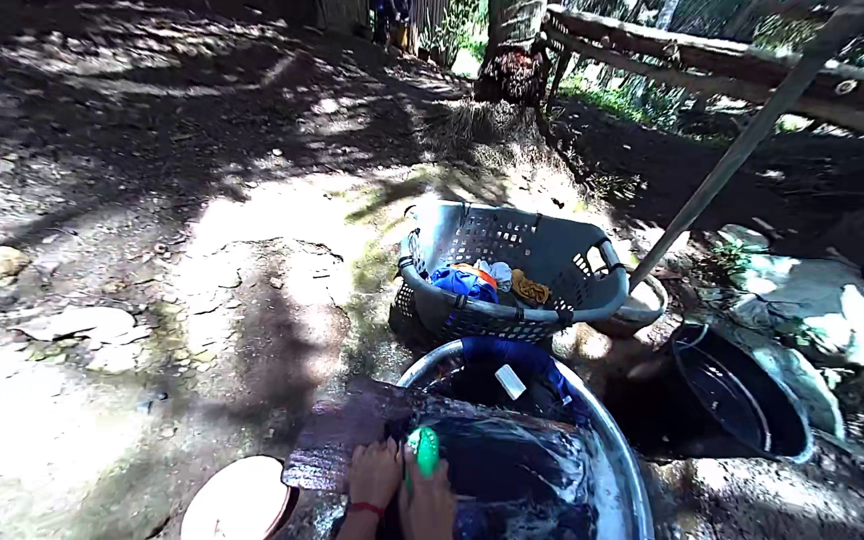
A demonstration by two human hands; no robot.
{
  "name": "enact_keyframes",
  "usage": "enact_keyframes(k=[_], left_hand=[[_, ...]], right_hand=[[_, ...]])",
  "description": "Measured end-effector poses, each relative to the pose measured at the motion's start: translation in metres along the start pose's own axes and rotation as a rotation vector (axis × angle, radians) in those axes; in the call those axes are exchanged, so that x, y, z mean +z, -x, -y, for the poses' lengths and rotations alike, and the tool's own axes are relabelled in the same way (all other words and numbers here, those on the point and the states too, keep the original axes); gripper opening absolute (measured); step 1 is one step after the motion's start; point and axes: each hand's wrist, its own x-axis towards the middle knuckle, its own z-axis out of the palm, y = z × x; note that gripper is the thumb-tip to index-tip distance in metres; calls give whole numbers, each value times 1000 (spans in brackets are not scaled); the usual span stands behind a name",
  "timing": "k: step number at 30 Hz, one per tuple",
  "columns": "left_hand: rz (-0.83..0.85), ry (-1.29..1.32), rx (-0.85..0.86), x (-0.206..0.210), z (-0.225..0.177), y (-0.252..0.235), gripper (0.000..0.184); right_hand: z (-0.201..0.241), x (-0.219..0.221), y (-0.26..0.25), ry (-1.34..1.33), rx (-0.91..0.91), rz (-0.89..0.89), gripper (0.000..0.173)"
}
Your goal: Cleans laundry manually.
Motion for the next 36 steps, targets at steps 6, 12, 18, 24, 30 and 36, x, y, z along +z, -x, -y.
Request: enact_keyframes(k=[6,12,18,24,30,36], left_hand=[[-37,-4,39,0,-6,5,40],[-21,-22,12,-1,-8,5,40],[71,-33,-28,-11,-11,9,43],[89,-77,-61,-7,-12,5,44],[66,-70,-68,-1,-17,3,44],[34,-72,-50,-1,-17,5,43]], right_hand=[[-214,-32,14,-9,365,-417,52],[-104,-35,-21,-40,356,-163,56],[-56,-11,21,-100,65,-134,57],[-257,-59,-23,-162,587,-361,59],[-24,-7,-17,-116,98,-16,58],[-191,-44,-2,-160,230,-318,56]])
